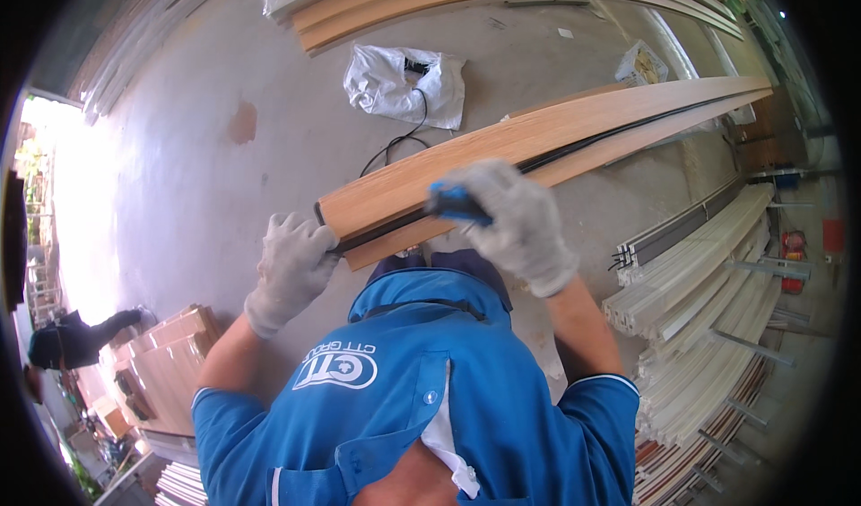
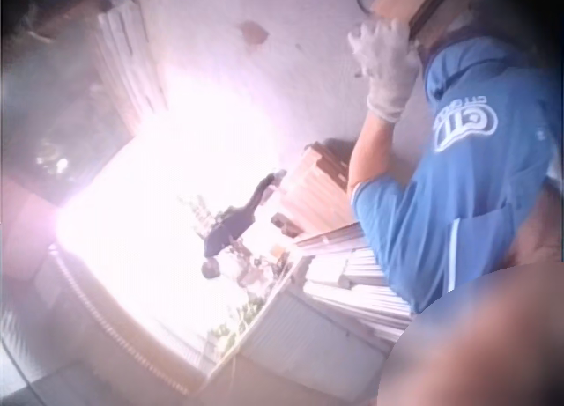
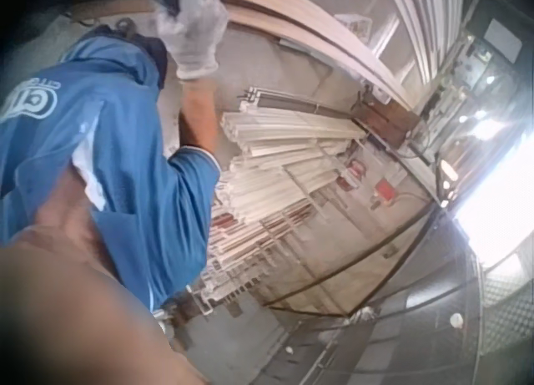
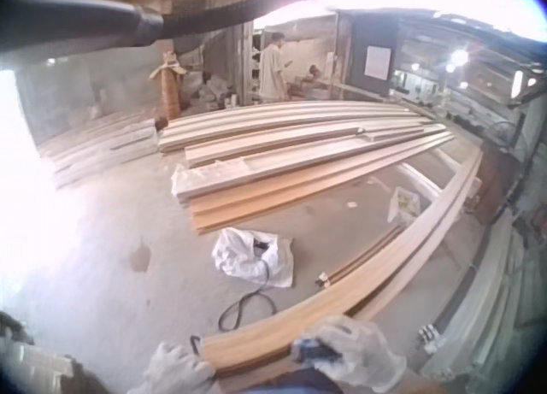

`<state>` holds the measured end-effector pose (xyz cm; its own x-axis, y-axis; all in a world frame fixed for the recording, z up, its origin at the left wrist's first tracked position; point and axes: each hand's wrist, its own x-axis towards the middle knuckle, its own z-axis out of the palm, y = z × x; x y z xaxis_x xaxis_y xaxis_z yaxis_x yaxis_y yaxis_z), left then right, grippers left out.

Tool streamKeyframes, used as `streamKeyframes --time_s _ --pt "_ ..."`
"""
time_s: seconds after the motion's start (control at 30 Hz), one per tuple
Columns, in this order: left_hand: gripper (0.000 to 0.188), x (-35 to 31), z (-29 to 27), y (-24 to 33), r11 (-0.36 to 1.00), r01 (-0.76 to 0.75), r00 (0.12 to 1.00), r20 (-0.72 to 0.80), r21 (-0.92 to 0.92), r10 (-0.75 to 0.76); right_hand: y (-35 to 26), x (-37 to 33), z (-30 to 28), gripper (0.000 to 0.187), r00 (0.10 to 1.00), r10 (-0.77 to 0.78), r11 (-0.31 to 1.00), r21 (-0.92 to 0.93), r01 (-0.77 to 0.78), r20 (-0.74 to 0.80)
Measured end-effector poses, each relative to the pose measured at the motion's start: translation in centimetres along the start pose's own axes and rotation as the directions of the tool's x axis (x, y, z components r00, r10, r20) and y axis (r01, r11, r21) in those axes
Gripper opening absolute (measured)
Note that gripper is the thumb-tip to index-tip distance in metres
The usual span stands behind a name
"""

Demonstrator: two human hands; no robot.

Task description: The person inserts a black rubber seal into a groove on a wooden plank using a blue plastic tool. They repeatedly tap the tool to push the seal along the groove, then flip the plank to work on the opposite side.

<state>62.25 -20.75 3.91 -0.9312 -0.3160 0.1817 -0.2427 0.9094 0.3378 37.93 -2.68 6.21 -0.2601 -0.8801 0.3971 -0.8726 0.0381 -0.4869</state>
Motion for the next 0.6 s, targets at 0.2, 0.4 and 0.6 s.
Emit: streamKeyframes --time_s 0.2,0.4,0.6 --pt "0.006 -1.6 2.5 0.9 0.946 0.278 0.954 -0.07 -0.169 -0.293 -1.7 0.8 3.3 0.05 0.947 -0.148 0.989 0.019 0.148 0.286" --pt "0.024 -1.8 2.5 -0.2 0.733 0.53 0.847 0.209 -0.426 -0.49 1.5 -0.2 2.1 0.045 0.989 -0.033 0.994 0.11 0.016 0.147" --pt "0.038 -2.2 3.1 -3.1 0.247 0.407 0.906 0.354 -0.88 -0.232 7.1 -4.0 -2.7 0.041 0.894 0.432 0.893 0.192 -0.407 -0.115"
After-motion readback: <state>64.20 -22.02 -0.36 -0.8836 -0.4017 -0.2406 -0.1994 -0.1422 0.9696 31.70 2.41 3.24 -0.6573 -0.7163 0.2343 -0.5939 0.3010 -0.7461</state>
